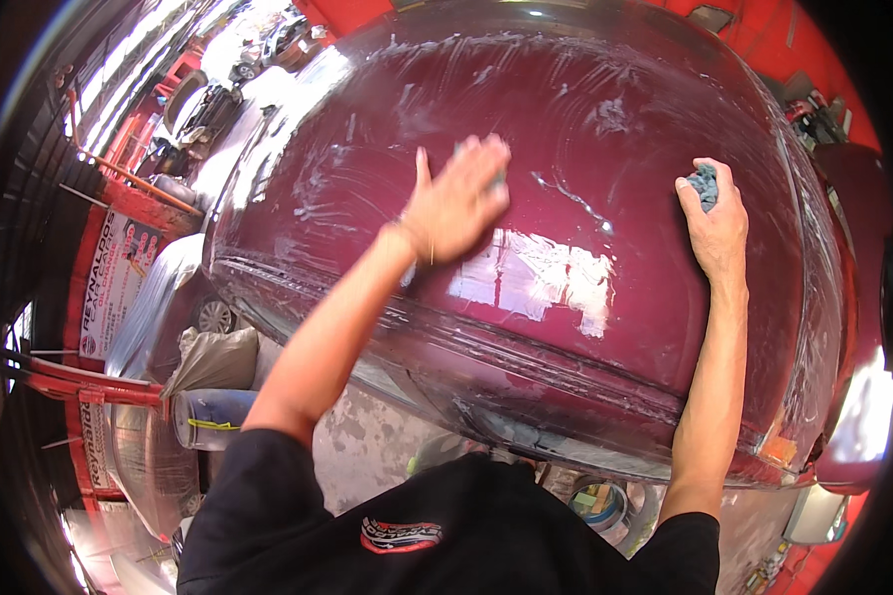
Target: The person scrubs the roof of a maroon car with a small blue sponge, applying a white cleaning agent. They repeatedly rub the surface in circular and back-and-forth motions, occasionally using their bare hands to wipe or spread the foam.
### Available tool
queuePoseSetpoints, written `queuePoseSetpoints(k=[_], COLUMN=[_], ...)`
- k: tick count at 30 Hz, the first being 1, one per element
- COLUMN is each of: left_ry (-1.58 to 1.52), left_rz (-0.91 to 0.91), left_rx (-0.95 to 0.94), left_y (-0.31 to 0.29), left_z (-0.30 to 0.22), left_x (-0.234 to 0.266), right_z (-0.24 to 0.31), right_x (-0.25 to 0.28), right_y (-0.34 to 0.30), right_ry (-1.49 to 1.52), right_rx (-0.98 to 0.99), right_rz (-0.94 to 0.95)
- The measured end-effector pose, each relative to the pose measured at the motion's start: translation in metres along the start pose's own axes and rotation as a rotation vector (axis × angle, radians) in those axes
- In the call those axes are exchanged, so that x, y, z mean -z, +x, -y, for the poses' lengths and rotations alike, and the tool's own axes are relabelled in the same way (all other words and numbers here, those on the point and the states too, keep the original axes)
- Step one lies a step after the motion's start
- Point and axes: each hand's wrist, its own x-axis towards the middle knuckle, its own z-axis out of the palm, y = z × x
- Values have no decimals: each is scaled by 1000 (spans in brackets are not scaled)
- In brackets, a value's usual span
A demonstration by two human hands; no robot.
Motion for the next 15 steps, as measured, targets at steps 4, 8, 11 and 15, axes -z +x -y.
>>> queuePoseSetpoints(k=[4, 8, 11, 15], left_ry=[-58, 46, 31, 27], left_rz=[79, -31, 50, 85], left_rx=[275, -20, -173, -209], left_y=[119, 55, -69, -52], left_z=[57, -19, -106, -96], left_x=[10, -20, 8, 19], right_z=[5, -9, -11, -12], right_x=[-7, 1, 3, 8], right_y=[-1, -1, -1, 1], right_ry=[42, 23, -2, -18], right_rx=[-2, -11, 21, 35], right_rz=[37, 13, -10, -19])
